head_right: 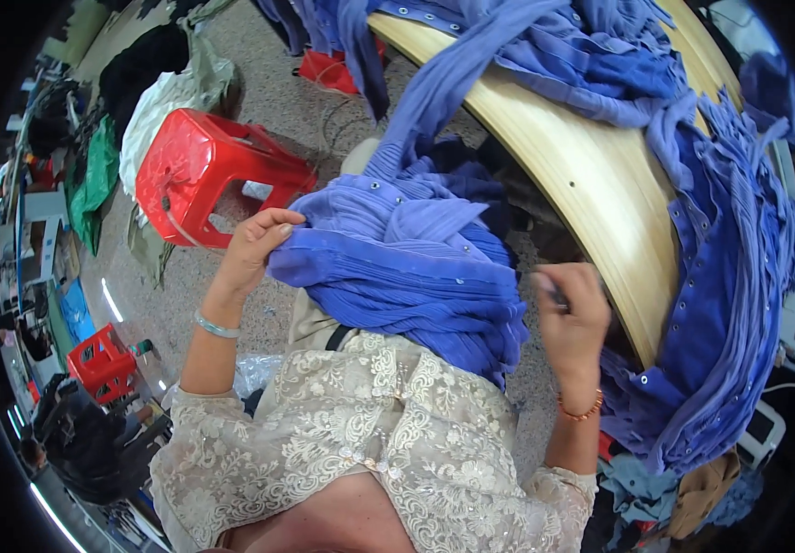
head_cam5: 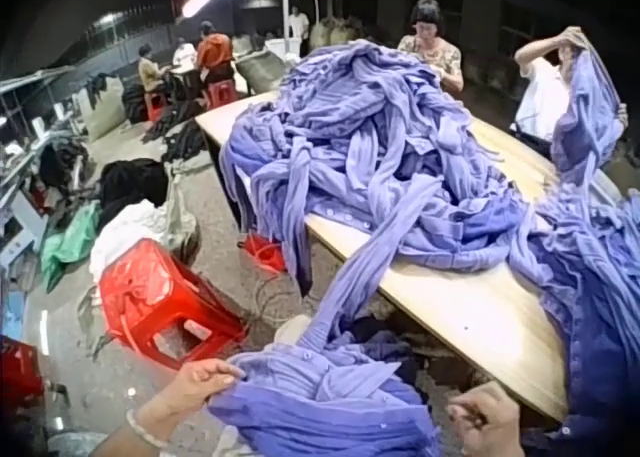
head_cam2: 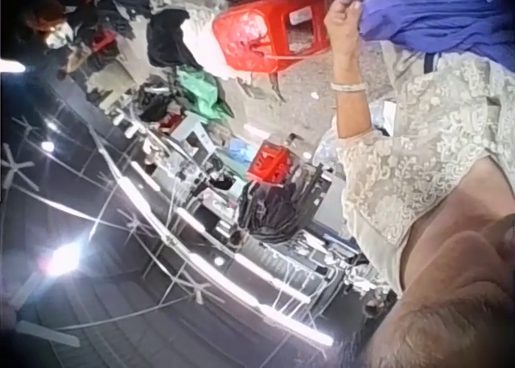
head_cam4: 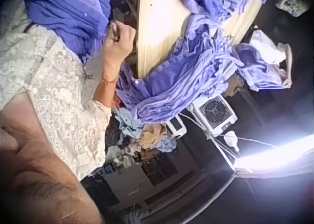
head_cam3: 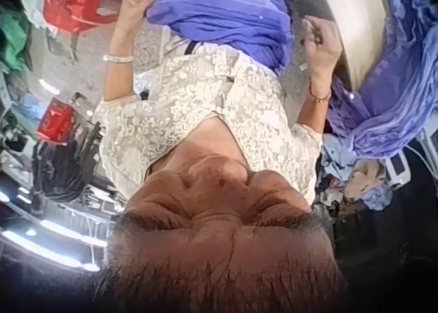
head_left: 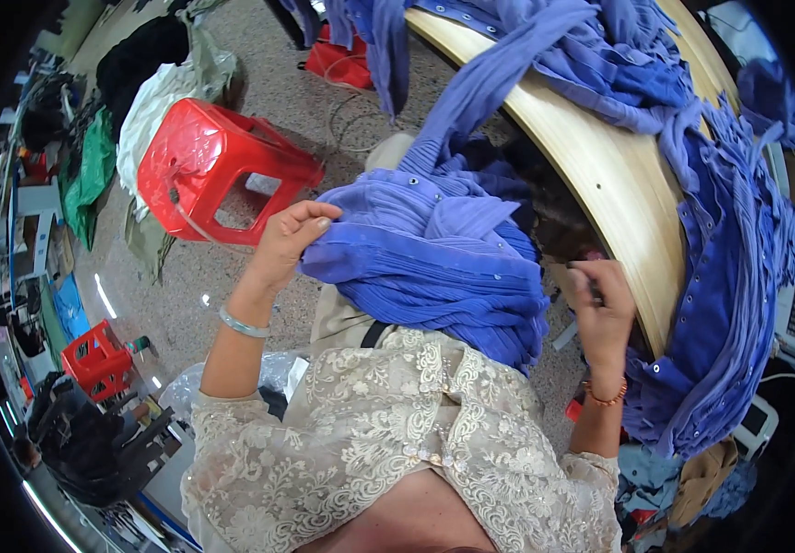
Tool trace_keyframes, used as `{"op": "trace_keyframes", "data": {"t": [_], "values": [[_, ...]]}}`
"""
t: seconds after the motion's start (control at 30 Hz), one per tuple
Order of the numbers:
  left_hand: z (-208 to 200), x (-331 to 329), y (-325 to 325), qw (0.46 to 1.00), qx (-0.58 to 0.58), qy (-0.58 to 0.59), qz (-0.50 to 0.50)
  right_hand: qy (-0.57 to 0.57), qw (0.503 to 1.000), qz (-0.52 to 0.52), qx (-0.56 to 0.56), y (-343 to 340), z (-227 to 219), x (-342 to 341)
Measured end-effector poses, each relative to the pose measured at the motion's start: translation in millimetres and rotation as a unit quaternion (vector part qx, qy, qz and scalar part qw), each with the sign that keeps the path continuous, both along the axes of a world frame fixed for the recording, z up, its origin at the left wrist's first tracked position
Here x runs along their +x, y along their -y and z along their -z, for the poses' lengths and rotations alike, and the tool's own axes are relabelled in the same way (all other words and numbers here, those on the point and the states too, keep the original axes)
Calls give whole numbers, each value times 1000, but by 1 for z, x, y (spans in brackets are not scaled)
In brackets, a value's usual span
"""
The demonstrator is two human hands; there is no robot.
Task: Trimming loose threads from blue fabric garments using small thread snips.
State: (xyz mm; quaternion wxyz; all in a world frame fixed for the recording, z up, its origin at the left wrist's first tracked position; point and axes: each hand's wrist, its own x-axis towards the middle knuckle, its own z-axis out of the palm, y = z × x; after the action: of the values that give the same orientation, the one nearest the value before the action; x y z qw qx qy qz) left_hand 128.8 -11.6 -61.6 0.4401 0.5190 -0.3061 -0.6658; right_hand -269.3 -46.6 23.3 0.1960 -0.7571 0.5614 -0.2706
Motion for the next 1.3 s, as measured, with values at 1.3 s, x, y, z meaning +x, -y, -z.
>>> {"op": "trace_keyframes", "data": {"t": [1.3], "values": [[-68, -22, -20, 985, 25, -135, -100, 173, 936, -285, -108, 6, 32, 173]]}}
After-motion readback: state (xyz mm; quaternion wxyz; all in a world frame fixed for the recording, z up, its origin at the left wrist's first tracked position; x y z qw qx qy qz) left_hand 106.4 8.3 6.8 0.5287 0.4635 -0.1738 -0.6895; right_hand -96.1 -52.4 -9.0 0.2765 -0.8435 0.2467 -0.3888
